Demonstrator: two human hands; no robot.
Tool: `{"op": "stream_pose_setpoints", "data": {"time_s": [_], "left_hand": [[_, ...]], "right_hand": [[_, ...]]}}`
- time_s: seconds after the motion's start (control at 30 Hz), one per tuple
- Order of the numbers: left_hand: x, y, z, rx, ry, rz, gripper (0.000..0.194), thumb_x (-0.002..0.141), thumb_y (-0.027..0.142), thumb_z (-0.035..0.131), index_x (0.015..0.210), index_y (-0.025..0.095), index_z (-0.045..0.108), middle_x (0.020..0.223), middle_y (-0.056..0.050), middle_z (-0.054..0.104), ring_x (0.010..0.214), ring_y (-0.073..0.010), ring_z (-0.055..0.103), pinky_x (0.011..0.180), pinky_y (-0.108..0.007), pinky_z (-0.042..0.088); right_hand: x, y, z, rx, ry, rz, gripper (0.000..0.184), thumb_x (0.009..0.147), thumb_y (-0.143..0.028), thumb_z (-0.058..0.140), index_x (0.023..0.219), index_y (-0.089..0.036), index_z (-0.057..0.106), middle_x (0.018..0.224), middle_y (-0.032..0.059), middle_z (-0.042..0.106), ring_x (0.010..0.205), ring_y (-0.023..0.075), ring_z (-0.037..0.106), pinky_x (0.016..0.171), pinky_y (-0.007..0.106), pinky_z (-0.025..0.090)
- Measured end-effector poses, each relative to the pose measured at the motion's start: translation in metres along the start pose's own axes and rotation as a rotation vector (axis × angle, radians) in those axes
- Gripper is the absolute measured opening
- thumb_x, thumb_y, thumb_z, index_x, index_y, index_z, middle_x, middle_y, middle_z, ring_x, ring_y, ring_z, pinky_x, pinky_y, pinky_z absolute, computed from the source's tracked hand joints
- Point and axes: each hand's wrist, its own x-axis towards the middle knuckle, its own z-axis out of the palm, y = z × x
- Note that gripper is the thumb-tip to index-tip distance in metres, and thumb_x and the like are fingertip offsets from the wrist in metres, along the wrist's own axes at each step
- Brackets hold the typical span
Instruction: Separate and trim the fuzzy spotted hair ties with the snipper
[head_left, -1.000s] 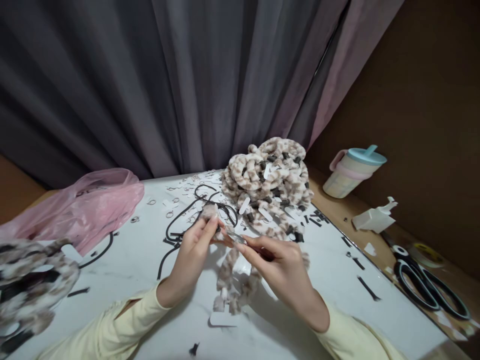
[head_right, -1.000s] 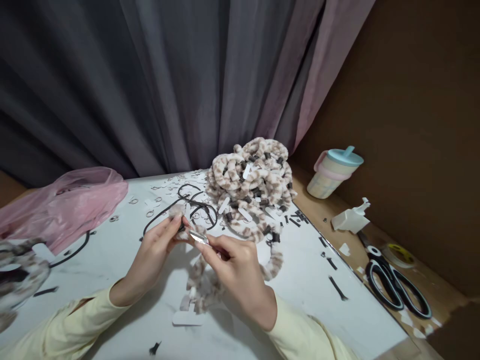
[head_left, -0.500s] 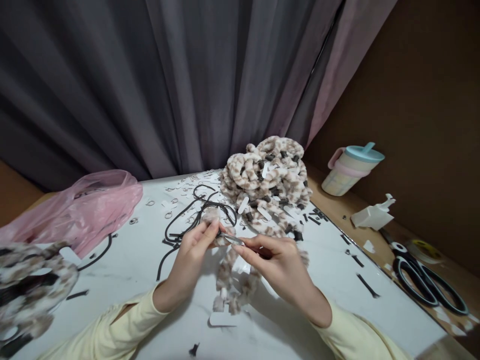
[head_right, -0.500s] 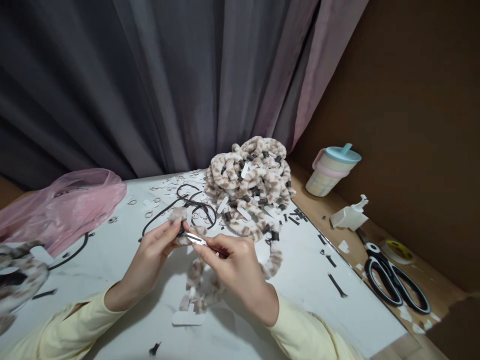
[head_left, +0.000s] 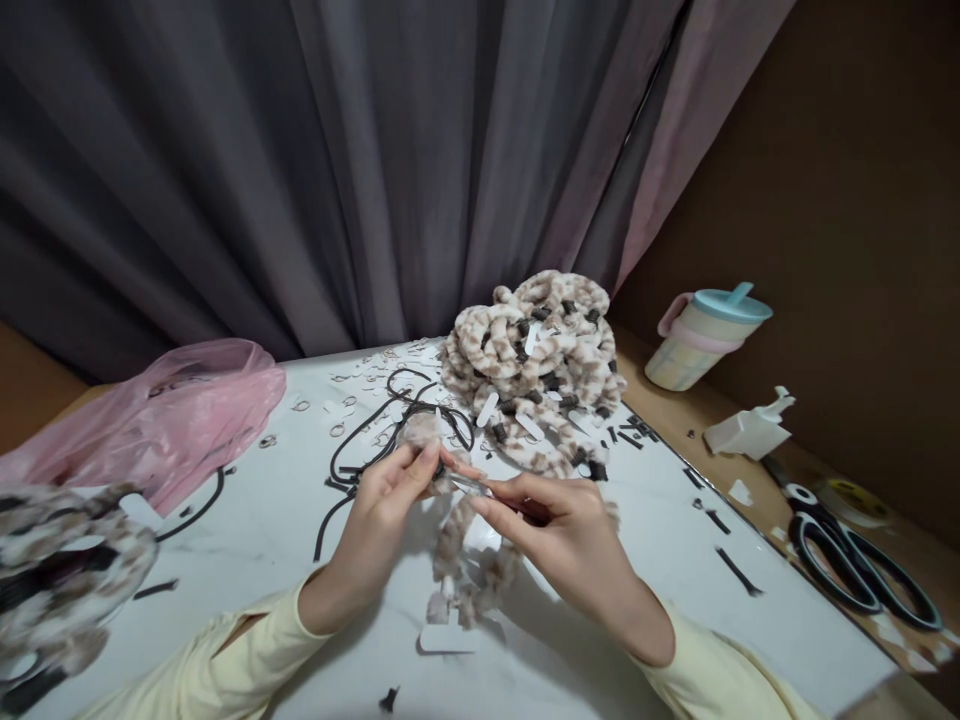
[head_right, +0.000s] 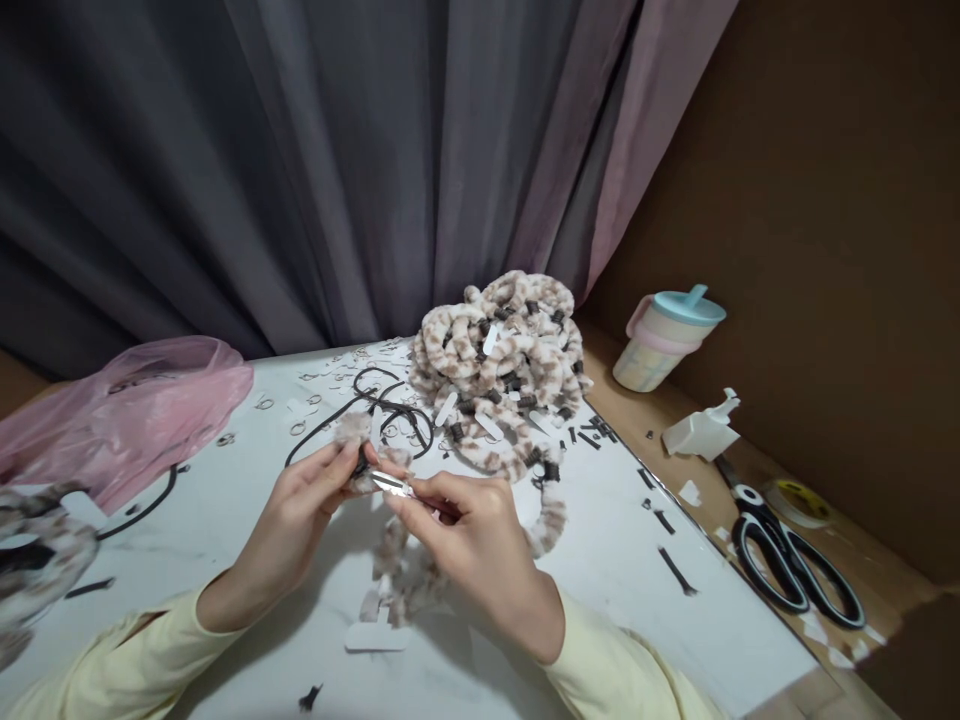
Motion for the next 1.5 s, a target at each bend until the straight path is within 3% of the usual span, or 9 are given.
{"op": "stream_pose_setpoints", "data": {"time_s": [0.47,0.7,0.9,1.07,1.37,1.5], "left_hand": [[-0.004,-0.004,0.001,-0.029,-0.045,0.019,0.027,0.086,0.039,0.055,0.084,0.014,0.066,0.088,-0.008,0.070,0.088,-0.0192,0.063,0.080,-0.027,0.050],[0.000,-0.008,0.004,-0.126,-0.032,-0.021,0.026,0.084,0.038,0.058,0.084,0.014,0.066,0.094,-0.009,0.070,0.091,-0.0205,0.063,0.078,-0.027,0.052],[0.006,0.000,0.000,-0.215,-0.014,-0.116,0.023,0.079,0.034,0.064,0.085,0.012,0.067,0.087,-0.008,0.069,0.086,-0.0204,0.064,0.075,-0.027,0.053],[0.007,0.001,-0.001,-0.198,0.056,-0.124,0.022,0.077,0.032,0.064,0.083,0.011,0.067,0.082,-0.006,0.066,0.083,-0.0193,0.063,0.075,-0.029,0.054],[0.007,0.002,-0.002,-0.090,0.050,-0.150,0.027,0.074,0.039,0.066,0.081,0.013,0.068,0.071,-0.003,0.064,0.073,-0.0163,0.061,0.071,-0.026,0.052],[0.004,0.000,0.000,-0.065,0.046,-0.166,0.029,0.075,0.041,0.065,0.084,0.014,0.069,0.077,-0.005,0.068,0.075,-0.0168,0.063,0.070,-0.024,0.051]], "right_hand": [[-0.001,0.002,0.004,0.047,-0.009,-0.013,0.021,0.080,-0.024,0.064,0.062,-0.014,0.063,0.046,-0.0047,0.048,0.041,0.0053,0.034,0.039,0.018,0.028],[-0.002,0.005,0.012,-0.041,0.038,-0.062,0.021,0.081,-0.023,0.062,0.062,-0.012,0.062,0.048,-0.0034,0.049,0.042,0.0059,0.037,0.041,0.019,0.028],[-0.001,0.007,0.006,-0.095,0.053,-0.077,0.019,0.081,-0.023,0.063,0.065,-0.013,0.063,0.048,-0.0040,0.047,0.042,0.0059,0.037,0.040,0.019,0.027],[0.000,0.006,0.001,-0.140,0.086,-0.095,0.015,0.080,-0.025,0.064,0.071,-0.014,0.064,0.050,-0.0044,0.046,0.043,0.0062,0.036,0.040,0.020,0.028],[0.000,0.006,0.002,-0.196,0.064,-0.143,0.023,0.080,-0.027,0.064,0.062,-0.015,0.056,0.047,-0.0064,0.042,0.041,0.0056,0.034,0.039,0.019,0.026],[-0.002,0.009,0.005,-0.216,0.074,-0.181,0.023,0.082,-0.028,0.062,0.064,-0.015,0.056,0.048,-0.0060,0.044,0.041,0.0056,0.036,0.040,0.019,0.027]]}}
